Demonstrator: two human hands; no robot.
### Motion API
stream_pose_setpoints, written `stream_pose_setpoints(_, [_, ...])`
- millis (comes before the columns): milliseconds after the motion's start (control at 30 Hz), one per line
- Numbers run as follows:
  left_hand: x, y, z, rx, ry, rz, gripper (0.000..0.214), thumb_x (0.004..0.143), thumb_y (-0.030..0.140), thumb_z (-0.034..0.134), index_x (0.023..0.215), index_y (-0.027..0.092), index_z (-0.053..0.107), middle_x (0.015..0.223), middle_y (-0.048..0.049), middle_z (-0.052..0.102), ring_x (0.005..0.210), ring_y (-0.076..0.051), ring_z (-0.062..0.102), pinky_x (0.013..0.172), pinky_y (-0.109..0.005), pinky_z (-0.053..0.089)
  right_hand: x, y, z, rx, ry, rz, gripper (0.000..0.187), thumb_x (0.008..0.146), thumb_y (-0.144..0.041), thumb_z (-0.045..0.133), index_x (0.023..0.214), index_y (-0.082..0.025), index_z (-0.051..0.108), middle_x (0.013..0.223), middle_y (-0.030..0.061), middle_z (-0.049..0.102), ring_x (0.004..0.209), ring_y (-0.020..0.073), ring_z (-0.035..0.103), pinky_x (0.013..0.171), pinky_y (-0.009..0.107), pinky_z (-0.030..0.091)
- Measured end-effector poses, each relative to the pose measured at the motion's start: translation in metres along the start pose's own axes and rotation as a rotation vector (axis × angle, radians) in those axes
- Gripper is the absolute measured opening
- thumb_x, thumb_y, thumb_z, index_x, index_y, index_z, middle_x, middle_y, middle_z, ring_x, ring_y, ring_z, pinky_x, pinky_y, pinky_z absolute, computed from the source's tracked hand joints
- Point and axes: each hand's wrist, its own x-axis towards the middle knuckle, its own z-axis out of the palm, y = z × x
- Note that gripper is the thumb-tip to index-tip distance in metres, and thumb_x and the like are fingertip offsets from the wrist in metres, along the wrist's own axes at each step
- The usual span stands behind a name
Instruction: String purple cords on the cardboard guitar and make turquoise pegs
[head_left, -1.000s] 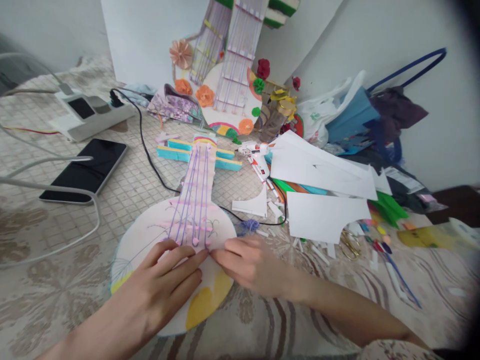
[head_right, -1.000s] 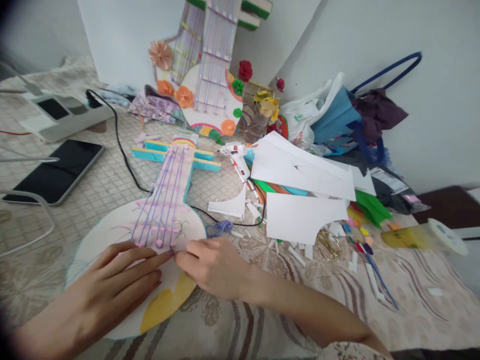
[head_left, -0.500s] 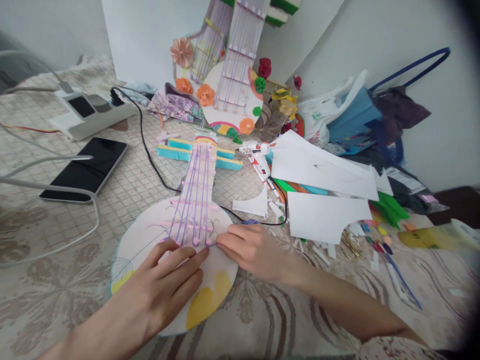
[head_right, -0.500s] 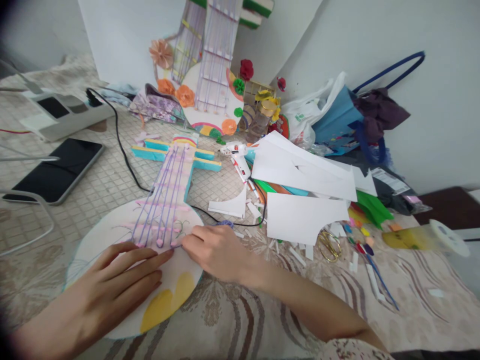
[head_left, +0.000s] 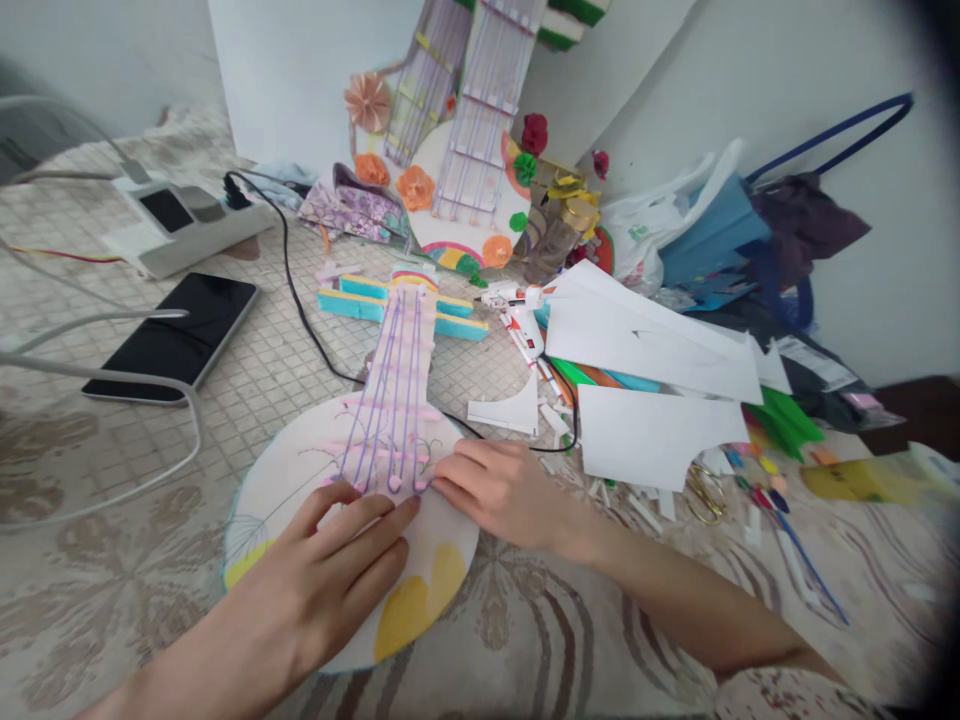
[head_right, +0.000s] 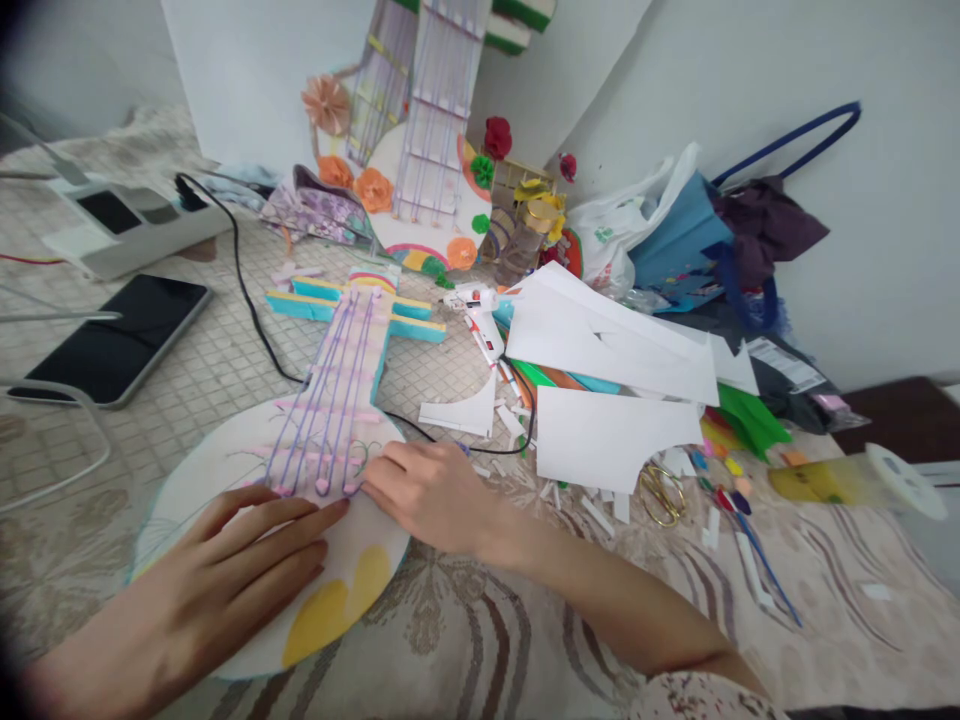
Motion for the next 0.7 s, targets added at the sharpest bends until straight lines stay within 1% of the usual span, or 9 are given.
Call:
stream_pose_setpoints(167, [0.001, 0.001, 0.000, 0.017, 0.010, 0.003, 0.037, 0.096, 0.007, 0.026, 0.097, 0.018, 0.061, 0.117, -0.0086, 0.065, 0.105, -0.024, 0.054, 0.092, -0.047, 0.037, 0.001, 0.001, 0.001, 0.007, -0.007, 0.001, 0.023, 0.097, -0.026, 0.044, 0.084, -0.017, 0.061, 0.077, 0.0008, 0.064, 0.072, 0.0110, 0.060, 0.060, 0.025, 0.038])
stream_pose_setpoints(300, [-0.001, 0.002, -0.001, 0.016, 0.007, -0.003, 0.033, 0.094, 0.005, 0.030, 0.098, 0.017, 0.061, 0.118, -0.0089, 0.064, 0.106, -0.024, 0.055, 0.093, -0.047, 0.038, 0.002, 0.002, 0.001, 0.002, -0.002, 0.004, 0.023, 0.096, -0.025, 0.044, 0.082, -0.016, 0.061, 0.076, 0.0008, 0.063, 0.071, 0.0111, 0.060, 0.060, 0.025, 0.037])
stream_pose_setpoints(400, [-0.004, 0.000, -0.002, -0.011, 0.012, 0.033, 0.031, 0.094, 0.006, 0.033, 0.103, 0.017, 0.061, 0.116, -0.0084, 0.065, 0.107, -0.024, 0.055, 0.094, -0.046, 0.038, 0.003, 0.002, 0.001, 0.008, -0.009, 0.004, 0.023, 0.096, -0.024, 0.044, 0.081, -0.016, 0.060, 0.075, 0.0012, 0.062, 0.070, 0.0110, 0.059, 0.059, 0.024, 0.037])
stream_pose_setpoints(500, [-0.006, -0.003, -0.004, -0.045, 0.029, 0.059, 0.033, 0.094, 0.006, 0.032, 0.107, 0.015, 0.061, 0.113, -0.0081, 0.066, 0.105, -0.024, 0.055, 0.096, -0.045, 0.035, 0.004, 0.002, 0.001, 0.011, -0.015, 0.009, 0.024, 0.096, -0.024, 0.044, 0.080, -0.016, 0.060, 0.074, 0.0014, 0.062, 0.070, 0.0109, 0.058, 0.059, 0.024, 0.037])
stream_pose_setpoints(633, [-0.003, -0.007, -0.011, -0.099, 0.000, -0.011, 0.038, 0.095, 0.007, 0.028, 0.113, 0.014, 0.060, 0.111, -0.0074, 0.066, 0.104, -0.022, 0.053, 0.098, -0.042, 0.032, 0.005, 0.002, 0.000, 0.030, -0.010, 0.005, 0.023, 0.096, -0.024, 0.045, 0.080, -0.016, 0.060, 0.074, 0.0013, 0.062, 0.069, 0.0112, 0.059, 0.058, 0.024, 0.037])
stream_pose_setpoints(700, [0.001, -0.011, -0.015, -0.124, -0.019, -0.070, 0.033, 0.095, 0.009, 0.033, 0.112, 0.015, 0.060, 0.110, -0.0074, 0.064, 0.104, -0.022, 0.052, 0.096, -0.041, 0.033, 0.005, 0.003, 0.000, 0.034, -0.014, 0.006, 0.023, 0.096, -0.025, 0.045, 0.081, -0.016, 0.060, 0.075, 0.0013, 0.062, 0.068, 0.0113, 0.058, 0.057, 0.025, 0.037])
